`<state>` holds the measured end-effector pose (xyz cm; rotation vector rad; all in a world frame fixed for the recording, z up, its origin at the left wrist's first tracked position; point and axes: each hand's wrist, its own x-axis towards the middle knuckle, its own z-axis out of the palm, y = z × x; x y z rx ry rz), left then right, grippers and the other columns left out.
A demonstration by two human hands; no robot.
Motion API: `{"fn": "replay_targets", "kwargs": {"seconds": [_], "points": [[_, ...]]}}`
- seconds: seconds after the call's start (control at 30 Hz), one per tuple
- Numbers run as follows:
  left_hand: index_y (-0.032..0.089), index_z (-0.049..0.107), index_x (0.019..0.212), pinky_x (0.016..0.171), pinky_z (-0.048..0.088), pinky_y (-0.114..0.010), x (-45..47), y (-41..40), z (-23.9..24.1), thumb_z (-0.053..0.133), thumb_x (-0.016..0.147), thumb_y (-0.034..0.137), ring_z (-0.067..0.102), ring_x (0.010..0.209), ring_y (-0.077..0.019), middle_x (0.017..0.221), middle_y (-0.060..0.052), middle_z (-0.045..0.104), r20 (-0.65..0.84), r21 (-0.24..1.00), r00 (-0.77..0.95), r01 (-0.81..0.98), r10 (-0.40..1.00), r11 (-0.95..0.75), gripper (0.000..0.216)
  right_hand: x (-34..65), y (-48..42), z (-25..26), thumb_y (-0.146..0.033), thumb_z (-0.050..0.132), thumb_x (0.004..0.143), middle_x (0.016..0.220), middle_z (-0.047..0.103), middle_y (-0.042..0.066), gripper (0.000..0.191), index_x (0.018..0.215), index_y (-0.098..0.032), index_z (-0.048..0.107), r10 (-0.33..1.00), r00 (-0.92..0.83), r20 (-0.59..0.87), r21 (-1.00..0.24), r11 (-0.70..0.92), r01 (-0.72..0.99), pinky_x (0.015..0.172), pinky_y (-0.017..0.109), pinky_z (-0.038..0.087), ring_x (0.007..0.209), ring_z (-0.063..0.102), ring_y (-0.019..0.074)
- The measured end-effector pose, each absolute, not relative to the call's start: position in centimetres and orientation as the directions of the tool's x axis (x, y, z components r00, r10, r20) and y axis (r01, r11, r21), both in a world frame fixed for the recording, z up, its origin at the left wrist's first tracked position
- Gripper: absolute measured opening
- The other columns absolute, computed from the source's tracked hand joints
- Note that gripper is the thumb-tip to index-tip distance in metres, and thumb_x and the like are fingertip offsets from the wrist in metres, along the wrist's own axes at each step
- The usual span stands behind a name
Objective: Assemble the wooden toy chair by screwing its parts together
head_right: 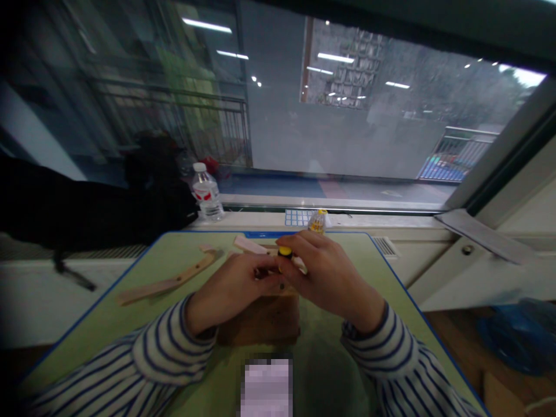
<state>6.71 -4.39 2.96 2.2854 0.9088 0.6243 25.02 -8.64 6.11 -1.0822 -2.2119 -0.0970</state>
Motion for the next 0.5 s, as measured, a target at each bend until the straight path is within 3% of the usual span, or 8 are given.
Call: {"fn": "replay_targets", "kwargs": {"seconds": [0.5], "points": [[0.021,0.07,0.09,0.066,0.043,-0.026,6.77,-4.68,3.27,0.054,0.085,0.032,0.059,0.072,-0.0161,0.081,-0.001,0.068,0.221,0.658,0.632,0.465,0.743,-0.592,0.02,25.09,-8.32,5.71,-0.024,0.055,0.088,0.092,0.065,0.007,0.021,0.108,-0.017,0.057,0.679,-0.43,0.595,-0.205,0.646,0.736,0.074,0.035,0.05,0.084,0.06,0.0187]]}}
